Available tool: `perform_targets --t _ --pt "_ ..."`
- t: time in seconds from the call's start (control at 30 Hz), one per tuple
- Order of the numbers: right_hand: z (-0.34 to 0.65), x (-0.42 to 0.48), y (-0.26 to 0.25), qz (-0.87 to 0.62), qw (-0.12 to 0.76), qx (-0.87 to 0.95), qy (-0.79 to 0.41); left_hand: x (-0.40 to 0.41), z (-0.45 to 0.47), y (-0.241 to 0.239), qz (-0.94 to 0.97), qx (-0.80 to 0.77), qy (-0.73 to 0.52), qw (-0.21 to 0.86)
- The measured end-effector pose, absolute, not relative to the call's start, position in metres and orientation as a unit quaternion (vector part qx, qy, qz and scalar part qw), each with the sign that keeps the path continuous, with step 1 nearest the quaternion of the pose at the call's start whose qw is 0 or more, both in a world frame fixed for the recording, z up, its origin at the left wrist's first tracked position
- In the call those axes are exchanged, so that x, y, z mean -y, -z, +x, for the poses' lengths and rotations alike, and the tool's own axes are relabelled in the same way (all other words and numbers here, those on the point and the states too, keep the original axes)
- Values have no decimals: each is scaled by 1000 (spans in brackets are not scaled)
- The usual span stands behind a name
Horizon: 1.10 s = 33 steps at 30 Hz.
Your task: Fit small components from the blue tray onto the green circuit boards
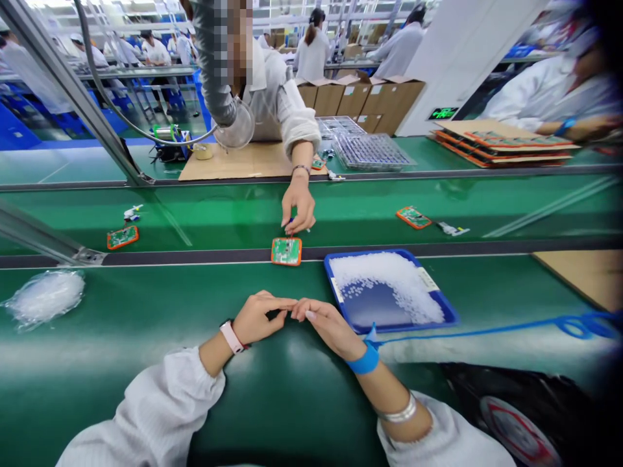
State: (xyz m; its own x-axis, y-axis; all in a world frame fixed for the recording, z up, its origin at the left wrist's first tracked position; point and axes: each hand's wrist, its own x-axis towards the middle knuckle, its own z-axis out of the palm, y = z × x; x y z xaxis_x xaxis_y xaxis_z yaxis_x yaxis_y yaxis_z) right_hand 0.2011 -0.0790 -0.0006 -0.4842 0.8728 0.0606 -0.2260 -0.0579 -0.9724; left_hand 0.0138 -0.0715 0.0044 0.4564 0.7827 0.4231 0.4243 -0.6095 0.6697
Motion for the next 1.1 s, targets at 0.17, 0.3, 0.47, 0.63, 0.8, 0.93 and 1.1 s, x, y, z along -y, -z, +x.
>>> perform_targets --t 0.17,0.3,0.47,0.63,0.8,0.93,1.1 --pt "203 79 -1 -291 418 552 -660 69 13 -6 818 -372 -370 237" --pt "210 78 -12 -301 429 564 -638 65 12 -7 821 -379 -364 220" --pt "248 68 -34 -379 517 574 -510 58 6 -5 831 -402 -329 202" --pt "304 52 -30 -604 499 579 -225 41 -3 2 846 -431 -281 140" --pt "328 40 -3 -686 376 613 -113 15 -6 7 844 -460 -262 86" --pt "321 37 4 -707 318 624 -103 -1 -1 9 860 -455 -219 75" --pt "311 39 4 -730 301 610 -73 -11 3 9 881 -430 -190 60"
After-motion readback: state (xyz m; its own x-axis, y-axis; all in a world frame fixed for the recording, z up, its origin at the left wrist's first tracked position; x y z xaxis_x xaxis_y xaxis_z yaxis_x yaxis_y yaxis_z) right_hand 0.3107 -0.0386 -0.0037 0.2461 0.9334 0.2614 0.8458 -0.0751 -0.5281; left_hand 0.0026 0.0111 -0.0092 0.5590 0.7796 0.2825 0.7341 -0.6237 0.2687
